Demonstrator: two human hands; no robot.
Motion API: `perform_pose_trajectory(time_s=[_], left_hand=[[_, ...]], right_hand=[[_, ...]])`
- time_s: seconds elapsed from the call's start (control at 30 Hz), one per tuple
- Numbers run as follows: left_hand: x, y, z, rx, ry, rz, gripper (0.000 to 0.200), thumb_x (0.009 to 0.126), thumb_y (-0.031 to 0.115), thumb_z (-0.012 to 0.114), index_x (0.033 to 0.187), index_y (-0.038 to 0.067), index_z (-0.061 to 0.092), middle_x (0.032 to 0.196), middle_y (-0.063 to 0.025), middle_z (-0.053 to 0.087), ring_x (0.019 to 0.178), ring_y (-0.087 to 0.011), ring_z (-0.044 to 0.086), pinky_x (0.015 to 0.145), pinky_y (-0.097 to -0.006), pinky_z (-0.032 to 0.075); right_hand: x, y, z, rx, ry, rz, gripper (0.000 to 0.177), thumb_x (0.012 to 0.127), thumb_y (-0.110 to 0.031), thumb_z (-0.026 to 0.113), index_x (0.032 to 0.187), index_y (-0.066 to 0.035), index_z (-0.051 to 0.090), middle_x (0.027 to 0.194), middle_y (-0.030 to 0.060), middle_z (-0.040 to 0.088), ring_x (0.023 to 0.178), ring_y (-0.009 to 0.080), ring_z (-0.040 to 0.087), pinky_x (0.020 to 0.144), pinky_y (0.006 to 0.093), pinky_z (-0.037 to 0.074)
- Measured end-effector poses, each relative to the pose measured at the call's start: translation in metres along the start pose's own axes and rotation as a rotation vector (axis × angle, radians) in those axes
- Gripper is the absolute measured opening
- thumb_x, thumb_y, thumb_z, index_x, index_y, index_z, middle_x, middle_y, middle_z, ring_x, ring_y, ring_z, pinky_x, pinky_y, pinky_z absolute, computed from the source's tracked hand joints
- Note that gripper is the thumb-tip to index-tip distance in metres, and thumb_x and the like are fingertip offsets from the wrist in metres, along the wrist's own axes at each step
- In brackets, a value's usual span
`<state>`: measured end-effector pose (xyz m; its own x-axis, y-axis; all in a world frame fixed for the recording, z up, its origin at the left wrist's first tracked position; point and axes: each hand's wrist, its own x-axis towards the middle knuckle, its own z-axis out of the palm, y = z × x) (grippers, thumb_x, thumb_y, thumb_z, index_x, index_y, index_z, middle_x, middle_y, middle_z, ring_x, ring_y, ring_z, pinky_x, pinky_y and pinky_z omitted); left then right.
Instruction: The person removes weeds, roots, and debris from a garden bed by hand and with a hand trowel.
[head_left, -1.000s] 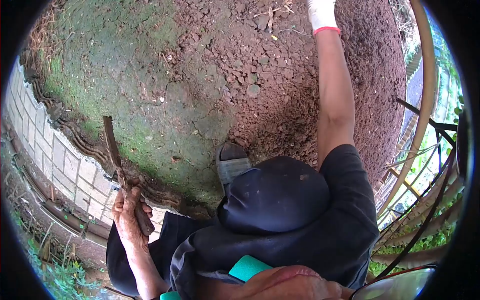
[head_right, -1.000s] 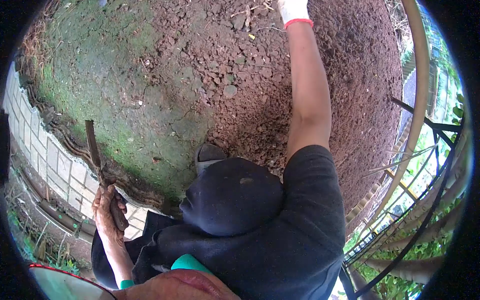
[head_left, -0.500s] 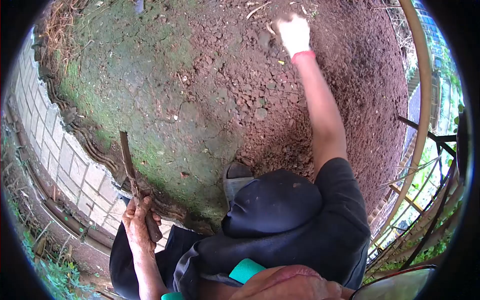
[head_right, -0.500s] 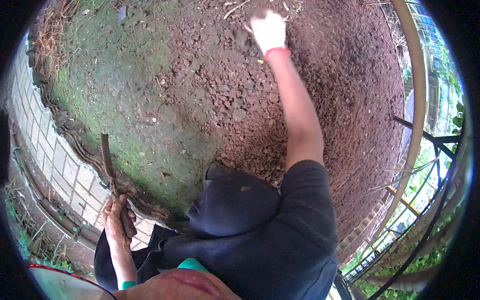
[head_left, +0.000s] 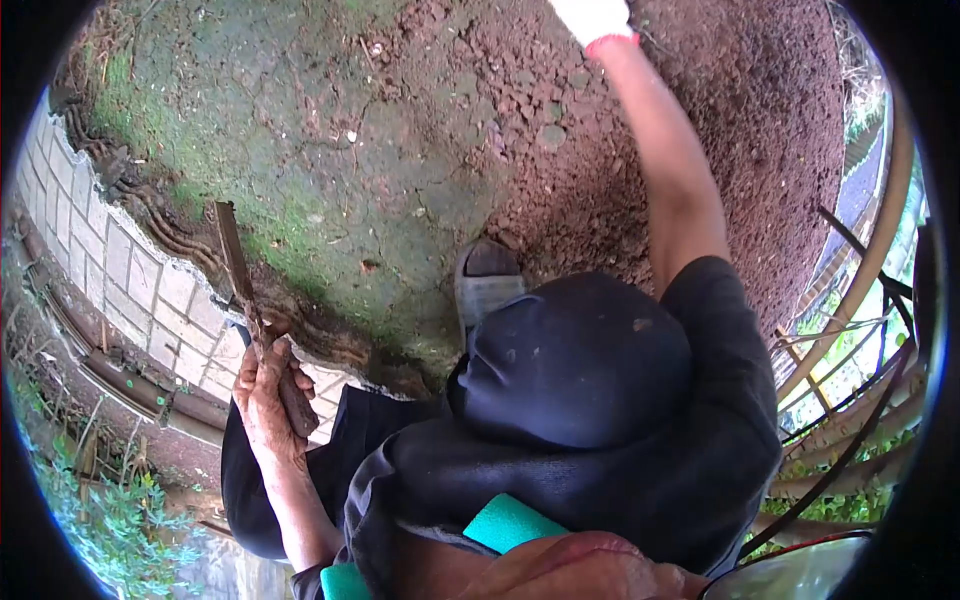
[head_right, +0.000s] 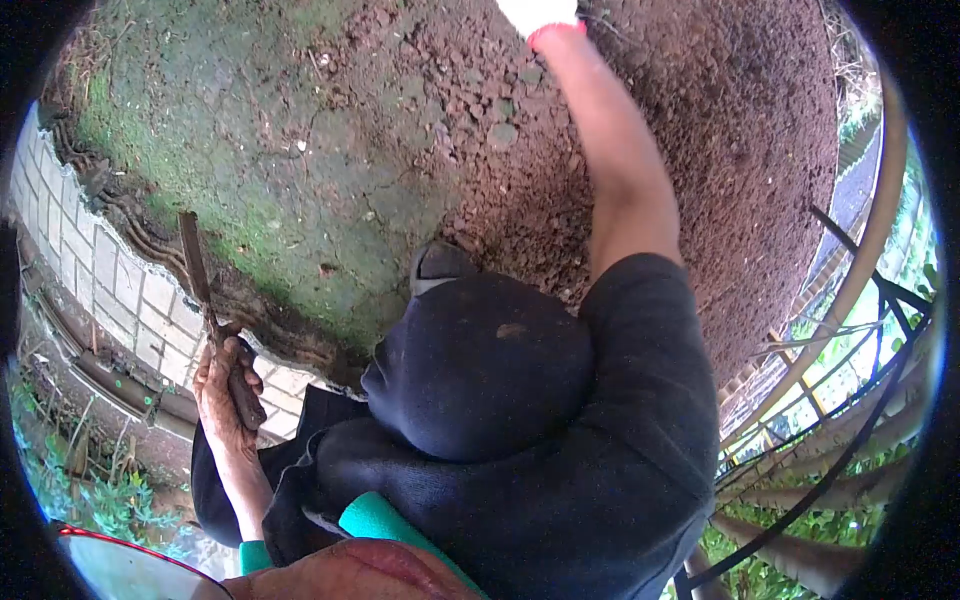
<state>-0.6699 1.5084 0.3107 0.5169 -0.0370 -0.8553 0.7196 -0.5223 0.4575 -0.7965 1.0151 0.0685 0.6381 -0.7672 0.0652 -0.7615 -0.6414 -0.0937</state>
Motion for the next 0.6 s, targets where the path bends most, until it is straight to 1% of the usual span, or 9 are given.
perform_pose_trajectory(time_s=[0.03, 0.1, 0.13, 0.27, 0.3, 0.33, 0.4, 0.53, 0.6], left_hand=[[0.001, 0.001, 0.000, 0.018, 0.008, 0.001, 0.030, 0.092, 0.019, 0.067, 0.117, 0.003, 0.064, 0.071, 0.0002, 0.057, 0.053, -0.0070, 0.056, 0.047, -0.0199, 0.047], [0.001, 0.005, 0.002, 0.031, 0.003, 0.008, 0.032, 0.092, 0.020, 0.067, 0.118, 0.002, 0.063, 0.071, 0.0008, 0.057, 0.053, -0.0066, 0.056, 0.047, -0.0196, 0.047], [0.000, 0.006, 0.002, 0.036, 0.002, 0.013, 0.032, 0.092, 0.020, 0.067, 0.118, 0.002, 0.063, 0.071, 0.0008, 0.057, 0.053, -0.0065, 0.056, 0.046, -0.0192, 0.047], [0.000, 0.011, 0.006, 0.042, -0.011, 0.046, 0.032, 0.092, 0.020, 0.067, 0.118, 0.002, 0.063, 0.070, 0.0012, 0.058, 0.052, -0.0059, 0.057, 0.046, -0.0181, 0.046], [-0.001, 0.011, 0.006, 0.054, -0.018, 0.046, 0.032, 0.092, 0.020, 0.067, 0.118, 0.002, 0.063, 0.070, 0.0013, 0.058, 0.052, -0.0057, 0.057, 0.045, -0.0178, 0.046], [-0.001, 0.012, 0.006, 0.060, 0.000, 0.034, 0.032, 0.092, 0.021, 0.067, 0.118, 0.002, 0.063, 0.070, 0.0014, 0.058, 0.052, -0.0055, 0.057, 0.045, -0.0178, 0.045], [0.000, 0.011, 0.011, 0.064, 0.013, 0.017, 0.033, 0.092, 0.021, 0.068, 0.118, 0.002, 0.063, 0.071, 0.0015, 0.057, 0.052, -0.0050, 0.056, 0.045, -0.0178, 0.045], [-0.001, 0.017, 0.020, 0.025, -0.040, 0.026, 0.031, 0.093, 0.020, 0.065, 0.118, 0.002, 0.063, 0.069, 0.0017, 0.056, 0.052, -0.0046, 0.054, 0.044, -0.0175, 0.044], [-0.003, 0.023, 0.025, -0.039, -0.081, 0.014, 0.031, 0.094, 0.019, 0.064, 0.120, 0.002, 0.062, 0.069, 0.0012, 0.055, 0.051, -0.0053, 0.054, 0.042, -0.0180, 0.044]], right_hand=[[0.016, -0.004, -0.025, -0.019, -0.152, -0.029, 0.037, 0.085, -0.028, 0.059, 0.115, -0.006, 0.061, 0.107, 0.0279, 0.062, 0.096, 0.0409, 0.064, 0.084, 0.0477, 0.053], [0.020, -0.014, -0.064, 0.027, 0.088, 0.066, 0.042, 0.085, -0.029, 0.059, 0.120, -0.006, 0.060, 0.111, 0.0298, 0.060, 0.098, 0.0424, 0.063, 0.087, 0.0490, 0.052], [0.022, -0.004, -0.059, -0.092, 0.339, -0.048, 0.045, 0.086, -0.031, 0.059, 0.123, -0.005, 0.059, 0.117, 0.0295, 0.059, 0.102, 0.0410, 0.062, 0.088, 0.0493, 0.051], [-0.054, -0.040, -0.069, -0.320, 0.476, -0.435, 0.047, 0.086, -0.034, 0.062, 0.123, -0.005, 0.059, 0.124, 0.0288, 0.056, 0.102, 0.0377, 0.061, 0.089, 0.0505, 0.050], [-0.074, -0.056, -0.073, -0.081, 0.311, -0.545, 0.043, 0.086, -0.029, 0.065, 0.119, -0.002, 0.060, 0.113, 0.0216, 0.063, 0.089, 0.0291, 0.065, 0.081, 0.0457, 0.053], [-0.107, -0.059, -0.050, 0.095, -0.089, -0.465, 0.054, 0.084, -0.049, 0.063, 0.114, -0.004, 0.065, 0.119, 0.0171, 0.062, 0.107, 0.0344, 0.059, 0.096, 0.0530, 0.042], [-0.158, -0.064, -0.023, -0.043, -0.065, -0.434, 0.057, 0.082, -0.051, 0.061, 0.118, -0.006, 0.063, 0.130, 0.0157, 0.050, 0.125, 0.0378, 0.041, 0.106, 0.0640, 0.024], [-0.170, -0.043, -0.037, -0.061, -0.119, -0.325, 0.059, 0.077, -0.045, 0.060, 0.121, -0.005, 0.060, 0.132, 0.0135, 0.050, 0.131, 0.0383, 0.034, 0.108, 0.0683, 0.016], [-0.177, -0.033, -0.044, -0.069, -0.102, -0.299, 0.052, 0.073, -0.039, 0.061, 0.114, -0.007, 0.062, 0.125, 0.0106, 0.051, 0.128, 0.0347, 0.038, 0.105, 0.0629, 0.023]])
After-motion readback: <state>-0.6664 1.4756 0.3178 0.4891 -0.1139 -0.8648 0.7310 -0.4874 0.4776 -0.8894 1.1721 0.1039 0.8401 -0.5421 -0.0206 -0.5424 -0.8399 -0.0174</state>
